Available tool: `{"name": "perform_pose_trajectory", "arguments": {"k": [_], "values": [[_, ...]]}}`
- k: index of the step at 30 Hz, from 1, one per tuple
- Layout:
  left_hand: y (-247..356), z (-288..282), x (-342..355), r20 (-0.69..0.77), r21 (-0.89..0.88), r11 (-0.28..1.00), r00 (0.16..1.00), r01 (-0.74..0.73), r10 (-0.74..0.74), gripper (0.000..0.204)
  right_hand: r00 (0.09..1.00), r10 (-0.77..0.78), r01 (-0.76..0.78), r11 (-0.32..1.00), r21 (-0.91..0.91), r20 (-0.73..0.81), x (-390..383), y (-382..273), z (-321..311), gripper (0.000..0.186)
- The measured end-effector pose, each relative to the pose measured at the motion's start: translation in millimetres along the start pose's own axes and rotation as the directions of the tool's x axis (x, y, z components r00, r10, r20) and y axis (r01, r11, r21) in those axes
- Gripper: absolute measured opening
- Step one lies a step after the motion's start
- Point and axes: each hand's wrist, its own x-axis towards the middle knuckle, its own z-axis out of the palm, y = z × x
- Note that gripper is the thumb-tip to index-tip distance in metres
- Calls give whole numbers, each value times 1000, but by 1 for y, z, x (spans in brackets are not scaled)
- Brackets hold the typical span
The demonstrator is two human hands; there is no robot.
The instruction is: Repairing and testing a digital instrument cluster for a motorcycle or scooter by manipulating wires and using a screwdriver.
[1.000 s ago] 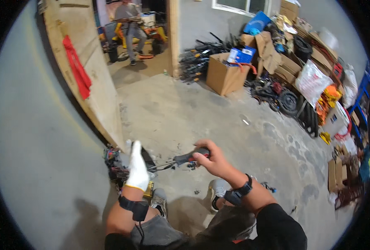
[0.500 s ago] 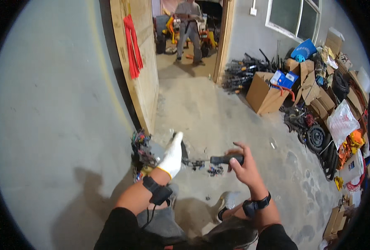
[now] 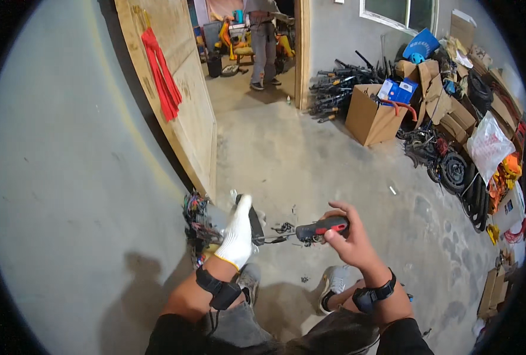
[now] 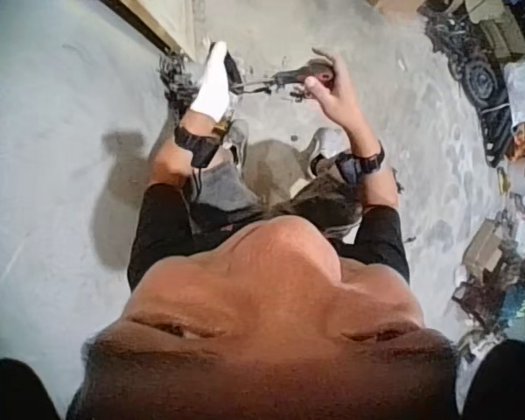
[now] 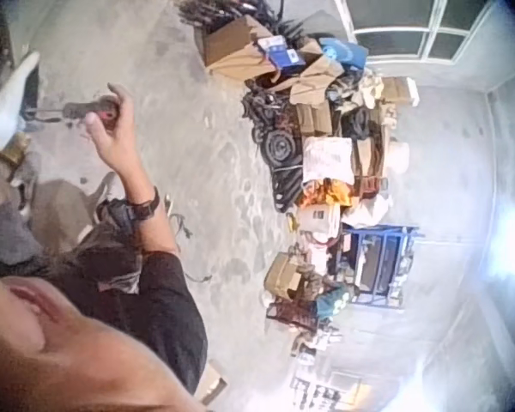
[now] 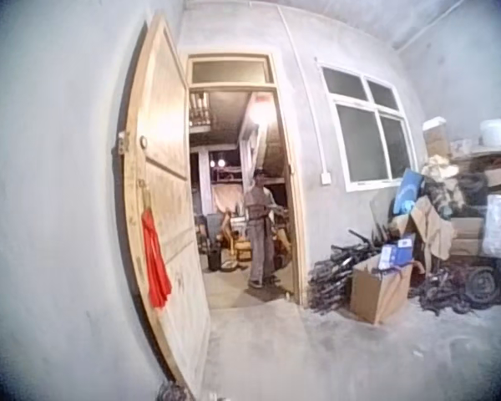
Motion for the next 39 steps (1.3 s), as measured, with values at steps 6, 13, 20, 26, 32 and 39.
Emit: {"name": "perform_pose_trajectory", "arguments": {"k": [6, 13, 20, 26, 32, 39], "values": [[-8, -2, -6, -26, -18, 1000, 1000, 14, -14, 31, 958, 285, -285, 959, 16, -35, -6, -8, 3, 40], [-16, -7, 2, -28, -113, 993, 998, 44, -47, 30, 984, 180, -178, 979, 100, -3, -12, 2, 1, 42], [11, 4, -10, 62, -164, 982, 995, 90, -81, 35, 987, 28, -42, 995, -86, -160, -6, 3, 2, 49], [-1, 2, -12, 43, -184, 979, 996, 85, -78, 41, 986, 28, -25, 999, 21, -162, -13, 12, 4, 56], [-7, -4, -14, 89, -159, 980, 991, 115, -102, 49, 976, 52, -52, 999, 6, -213, -16, 8, 6, 50], [-10, -2, -7, 76, -163, 982, 994, 95, -84, 48, 971, -14, 40, 994, 105, -239, -10, 16, 11, 37]]}}
